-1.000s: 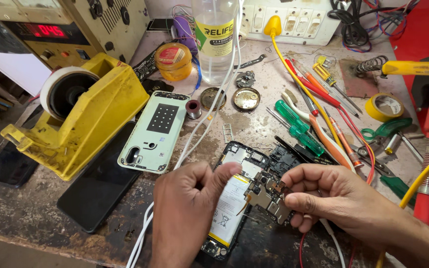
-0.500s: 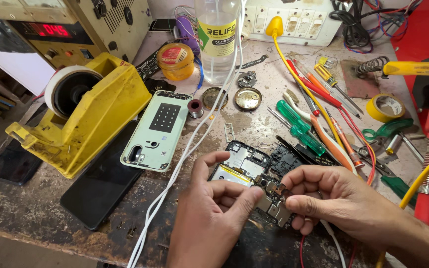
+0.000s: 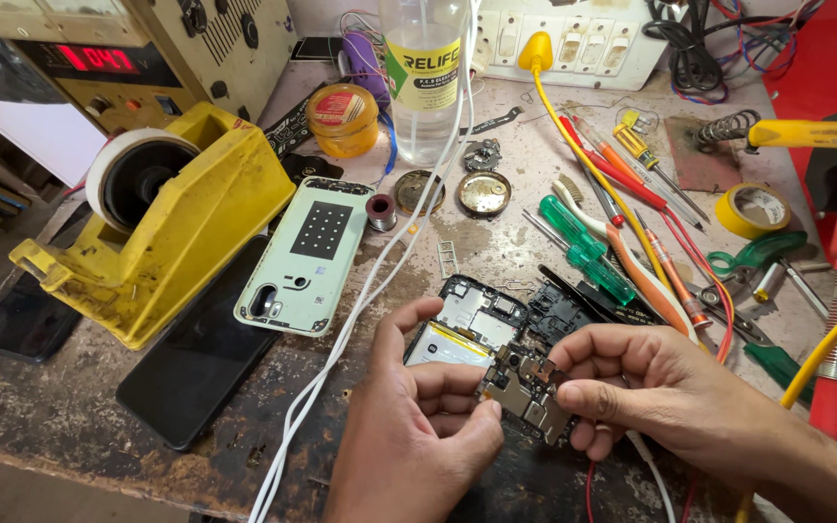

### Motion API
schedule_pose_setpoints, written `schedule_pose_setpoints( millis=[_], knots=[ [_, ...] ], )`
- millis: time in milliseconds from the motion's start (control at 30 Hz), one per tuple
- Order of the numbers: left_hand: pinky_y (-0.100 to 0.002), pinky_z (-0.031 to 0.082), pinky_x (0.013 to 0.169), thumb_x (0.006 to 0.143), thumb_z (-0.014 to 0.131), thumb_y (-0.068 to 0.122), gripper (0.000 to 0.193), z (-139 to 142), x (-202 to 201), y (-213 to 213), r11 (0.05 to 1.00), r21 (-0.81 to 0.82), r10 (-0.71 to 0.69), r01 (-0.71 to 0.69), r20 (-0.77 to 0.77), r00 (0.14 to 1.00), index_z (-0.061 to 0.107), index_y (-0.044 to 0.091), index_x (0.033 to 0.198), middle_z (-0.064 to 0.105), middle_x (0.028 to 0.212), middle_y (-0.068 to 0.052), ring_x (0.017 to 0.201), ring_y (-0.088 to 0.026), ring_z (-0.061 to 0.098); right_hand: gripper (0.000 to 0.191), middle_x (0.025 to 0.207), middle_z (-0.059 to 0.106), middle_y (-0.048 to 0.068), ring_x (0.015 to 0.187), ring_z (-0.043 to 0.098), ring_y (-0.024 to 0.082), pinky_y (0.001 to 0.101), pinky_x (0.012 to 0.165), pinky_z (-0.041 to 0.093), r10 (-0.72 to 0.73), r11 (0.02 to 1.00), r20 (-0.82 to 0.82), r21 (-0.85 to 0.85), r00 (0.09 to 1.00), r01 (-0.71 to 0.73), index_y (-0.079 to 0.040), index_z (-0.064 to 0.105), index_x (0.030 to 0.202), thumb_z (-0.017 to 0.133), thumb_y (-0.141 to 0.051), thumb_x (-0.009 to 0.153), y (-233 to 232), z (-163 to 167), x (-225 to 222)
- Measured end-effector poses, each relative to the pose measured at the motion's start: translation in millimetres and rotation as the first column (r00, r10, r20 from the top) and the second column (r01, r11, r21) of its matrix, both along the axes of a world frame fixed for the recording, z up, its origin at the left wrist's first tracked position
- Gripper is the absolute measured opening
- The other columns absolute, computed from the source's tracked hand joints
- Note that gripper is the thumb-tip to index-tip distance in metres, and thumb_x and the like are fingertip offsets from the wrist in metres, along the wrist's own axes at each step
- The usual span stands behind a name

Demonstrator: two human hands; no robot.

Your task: The person repairs a disassembled smartphone on a cluttered workbench. They pry at the phone's internals by hand, use a screwdriver on the board, then use tweezers to lift and reposition small internal components, and finally handle the removed camera module assembly with both hands.

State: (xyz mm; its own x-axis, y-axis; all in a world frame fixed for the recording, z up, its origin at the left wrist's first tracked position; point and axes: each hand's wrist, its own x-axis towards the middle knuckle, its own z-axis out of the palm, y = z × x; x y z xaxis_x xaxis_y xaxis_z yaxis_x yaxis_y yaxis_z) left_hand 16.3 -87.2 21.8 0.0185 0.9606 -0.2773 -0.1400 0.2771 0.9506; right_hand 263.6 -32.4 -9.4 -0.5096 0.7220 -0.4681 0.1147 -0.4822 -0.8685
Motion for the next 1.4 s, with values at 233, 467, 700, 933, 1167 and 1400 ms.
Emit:
schedule_pose_setpoints(
  millis=[233,467,700,933,1167,1400],
  knots=[
    [-0.026,0.059,0.061,0.077,0.083,0.006,0.094,5.0,7.2,5.1,1.0,0.003,0.031,-0.031,-0.185,0.982,0.034,0.013,0.156,0.082,0.075,-0.014,0.064,-0.014,0.075,0.033,0.075,0.072,0.006,0.06,0.068,0.012,0.0281,0.055,0.058,-0.075,0.996,0.123,-0.038,0.99,0.08,-0.002,0.068,0.113,0.076,-0.015,0.084,-2.1,8.0,-8.3],
    [-0.027,0.06,0.062,0.083,0.073,0.015,0.094,-1.7,2.6,3.8,0.996,0.072,0.063,-0.054,-0.128,0.99,0.023,0.021,0.162,0.082,0.075,-0.012,0.063,-0.013,0.075,0.031,0.076,0.072,0.006,0.062,0.069,0.012,0.0277,0.056,0.059,-0.062,0.998,0.114,-0.025,0.992,0.065,-0.001,0.066,0.114,0.075,-0.015,0.087,-3.3,15.5,-14.6],
    [-0.027,0.062,0.061,0.089,0.068,0.018,0.072,-4.4,1.4,7.8,0.996,-0.021,0.091,-0.09,0.041,0.995,0.04,0.012,0.155,0.079,0.078,-0.01,0.063,-0.011,0.071,0.032,0.074,0.07,0.005,0.06,0.067,0.012,0.0275,0.054,0.057,-0.091,0.993,0.151,-0.054,0.984,0.101,-0.001,0.068,0.112,0.076,-0.016,0.084,-1.6,11.7,-10.9],
    [-0.026,0.059,0.057,0.087,0.068,0.015,0.074,-6.2,1.9,8.3,0.996,-0.025,0.082,-0.081,0.039,0.996,0.035,0.014,0.154,0.077,0.073,-0.012,0.06,-0.011,0.07,0.031,0.083,0.072,0.007,0.068,0.07,0.013,0.0286,0.059,0.06,-0.023,1.0,0.018,-0.007,1.0,0.023,0.001,0.062,0.118,0.075,-0.01,0.092,-1.3,-5.7,3.4],
    [-0.025,0.06,0.064,0.078,0.07,0.003,0.085,-12.5,2.5,6.5,0.997,0.046,0.06,-0.063,0.054,0.997,0.033,0.014,0.154,0.079,0.086,-0.014,0.068,-0.011,0.073,0.032,0.083,0.073,0.008,0.067,0.07,0.013,0.0284,0.059,0.06,-0.028,1.0,0.031,0.0,0.999,0.028,0.0,0.061,0.118,0.075,-0.01,0.091,-1.2,-12.7,7.2],
    [-0.027,0.061,0.07,0.078,0.072,-0.003,0.088,-13.2,5.0,5.6,0.999,0.015,0.036,-0.037,0.06,0.998,0.031,0.016,0.154,0.081,0.091,-0.016,0.075,-0.014,0.076,0.031,0.086,0.074,0.009,0.07,0.07,0.013,0.0276,0.061,0.061,0.029,0.999,-0.063,0.044,0.998,-0.027,0.002,0.06,0.119,0.075,-0.005,0.093,-3.2,-10.3,8.1]
  ],
)
